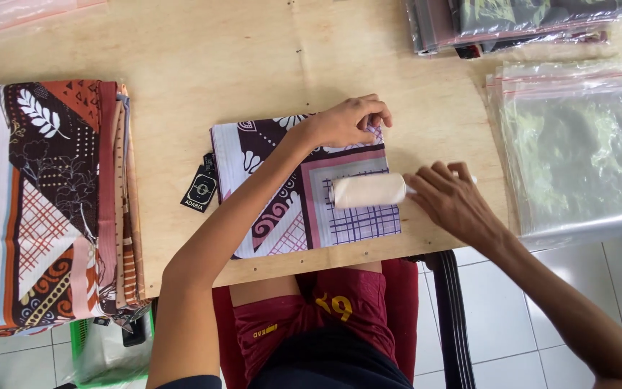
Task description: Using a lint roller to clean a piece of folded fabric before packing it into a plastic bag.
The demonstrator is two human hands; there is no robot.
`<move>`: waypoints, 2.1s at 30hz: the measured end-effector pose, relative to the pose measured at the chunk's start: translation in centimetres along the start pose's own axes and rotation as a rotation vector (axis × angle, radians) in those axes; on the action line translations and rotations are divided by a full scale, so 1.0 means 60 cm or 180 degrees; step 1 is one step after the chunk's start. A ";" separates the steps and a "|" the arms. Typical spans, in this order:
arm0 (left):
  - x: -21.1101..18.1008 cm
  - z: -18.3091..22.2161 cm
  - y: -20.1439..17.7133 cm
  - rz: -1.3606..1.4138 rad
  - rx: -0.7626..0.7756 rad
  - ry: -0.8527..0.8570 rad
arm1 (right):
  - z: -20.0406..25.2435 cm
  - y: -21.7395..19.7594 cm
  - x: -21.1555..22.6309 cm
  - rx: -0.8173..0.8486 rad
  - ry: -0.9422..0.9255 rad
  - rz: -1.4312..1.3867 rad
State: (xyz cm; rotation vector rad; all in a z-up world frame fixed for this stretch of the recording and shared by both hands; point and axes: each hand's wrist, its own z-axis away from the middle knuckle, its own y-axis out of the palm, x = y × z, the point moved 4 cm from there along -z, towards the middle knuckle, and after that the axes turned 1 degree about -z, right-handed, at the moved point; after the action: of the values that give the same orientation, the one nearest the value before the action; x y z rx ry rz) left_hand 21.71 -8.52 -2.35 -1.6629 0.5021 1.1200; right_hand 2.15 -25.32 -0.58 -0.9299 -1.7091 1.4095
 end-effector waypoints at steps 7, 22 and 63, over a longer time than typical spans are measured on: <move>0.006 -0.003 0.008 -0.0361 -0.0104 -0.0066 | 0.085 -0.012 0.062 0.0105 -0.0040 -0.0064; -0.332 0.188 0.110 -0.0114 -0.0904 0.1942 | 0.038 -0.086 -0.009 -0.0057 0.0182 -0.0471; -0.163 0.247 0.178 -0.1589 -0.0429 0.1383 | -0.259 0.015 -0.050 -0.0251 -0.0061 -0.0118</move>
State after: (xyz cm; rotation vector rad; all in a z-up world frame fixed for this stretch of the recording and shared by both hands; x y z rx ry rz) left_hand 2.47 -1.12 -0.07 -2.0165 0.2556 0.4349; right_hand 17.26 -20.61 0.46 -0.9253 -1.7986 1.3393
